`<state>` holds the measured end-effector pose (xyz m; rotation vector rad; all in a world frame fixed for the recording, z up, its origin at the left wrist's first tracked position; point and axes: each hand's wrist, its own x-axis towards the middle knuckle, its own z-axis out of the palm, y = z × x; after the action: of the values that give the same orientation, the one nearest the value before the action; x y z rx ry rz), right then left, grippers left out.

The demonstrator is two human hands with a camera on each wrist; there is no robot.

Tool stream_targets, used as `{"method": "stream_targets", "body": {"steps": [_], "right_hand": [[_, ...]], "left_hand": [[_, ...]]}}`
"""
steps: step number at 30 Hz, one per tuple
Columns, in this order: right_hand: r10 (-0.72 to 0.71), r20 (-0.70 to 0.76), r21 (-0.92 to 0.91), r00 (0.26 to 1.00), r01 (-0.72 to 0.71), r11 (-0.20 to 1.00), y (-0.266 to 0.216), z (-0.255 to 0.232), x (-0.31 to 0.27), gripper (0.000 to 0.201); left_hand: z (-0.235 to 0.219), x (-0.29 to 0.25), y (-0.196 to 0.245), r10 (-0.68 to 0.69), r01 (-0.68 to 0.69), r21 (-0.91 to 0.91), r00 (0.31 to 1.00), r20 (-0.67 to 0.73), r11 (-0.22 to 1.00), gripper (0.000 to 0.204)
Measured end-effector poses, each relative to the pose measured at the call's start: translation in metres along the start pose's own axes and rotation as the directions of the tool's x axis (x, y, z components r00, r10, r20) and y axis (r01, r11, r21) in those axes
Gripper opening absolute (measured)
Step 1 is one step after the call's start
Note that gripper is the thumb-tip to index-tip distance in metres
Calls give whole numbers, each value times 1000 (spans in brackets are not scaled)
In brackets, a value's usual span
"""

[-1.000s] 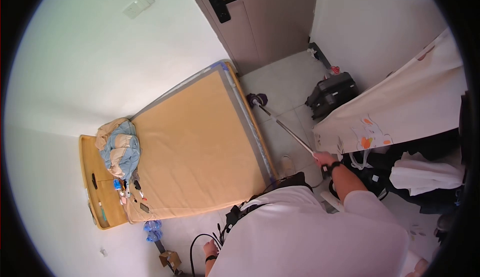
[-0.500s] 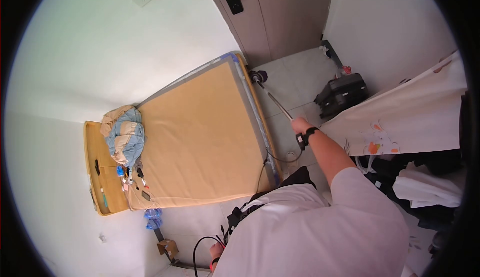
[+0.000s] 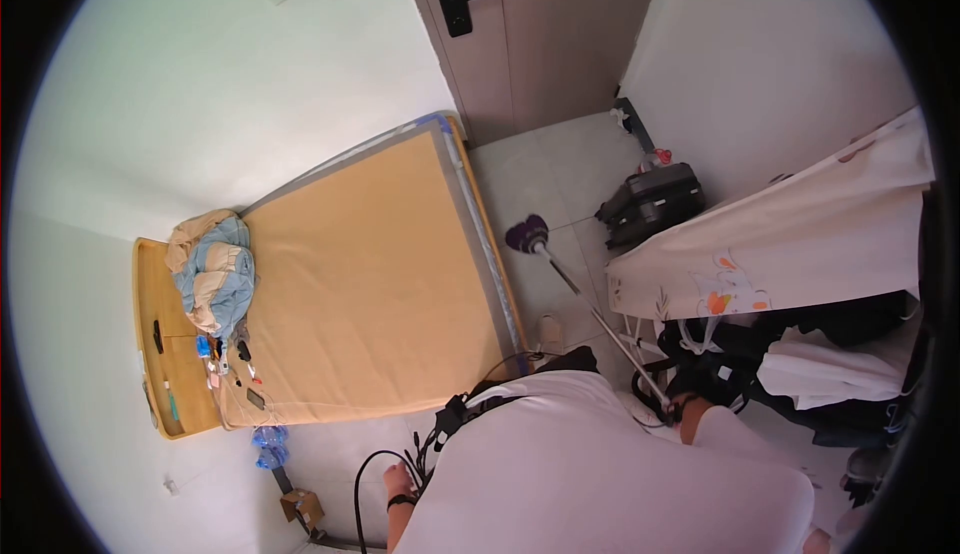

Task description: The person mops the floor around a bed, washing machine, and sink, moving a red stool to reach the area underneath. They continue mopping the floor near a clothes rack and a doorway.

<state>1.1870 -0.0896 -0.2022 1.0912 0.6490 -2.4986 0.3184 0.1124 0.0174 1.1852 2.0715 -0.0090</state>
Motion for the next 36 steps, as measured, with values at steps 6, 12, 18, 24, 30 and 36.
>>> {"method": "stream_targets", "body": {"steps": [6, 12, 18, 24, 30, 36], "right_hand": [[246, -228, 415, 942, -134, 900, -77, 57, -33, 13], [-123, -470, 505, 874, 380, 775, -206, 108, -49, 11], [-265, -427, 103, 864, 337, 936, -293, -21, -21, 13], [-629, -746, -514, 221, 409, 754, -449, -159, 11, 19], [-439, -797, 56, 414, 775, 629, -643, -120, -46, 25], [-320, -907, -397, 272, -303, 867, -601, -114, -32, 24]], "left_hand": [[-38, 2, 109, -372, 354, -268, 928, -19, 896, 24], [-39, 4, 106, -494, 456, -391, 869, 4, 799, 27], [-17, -20, 48, -190, 169, -289, 981, -47, 942, 21], [0, -50, 12, 14, -159, 660, 975, 221, 735, 24], [-10, -82, 67, -353, 347, -227, 935, 12, 910, 30], [-6, -73, 67, -334, 318, -300, 942, -4, 899, 29]]}}
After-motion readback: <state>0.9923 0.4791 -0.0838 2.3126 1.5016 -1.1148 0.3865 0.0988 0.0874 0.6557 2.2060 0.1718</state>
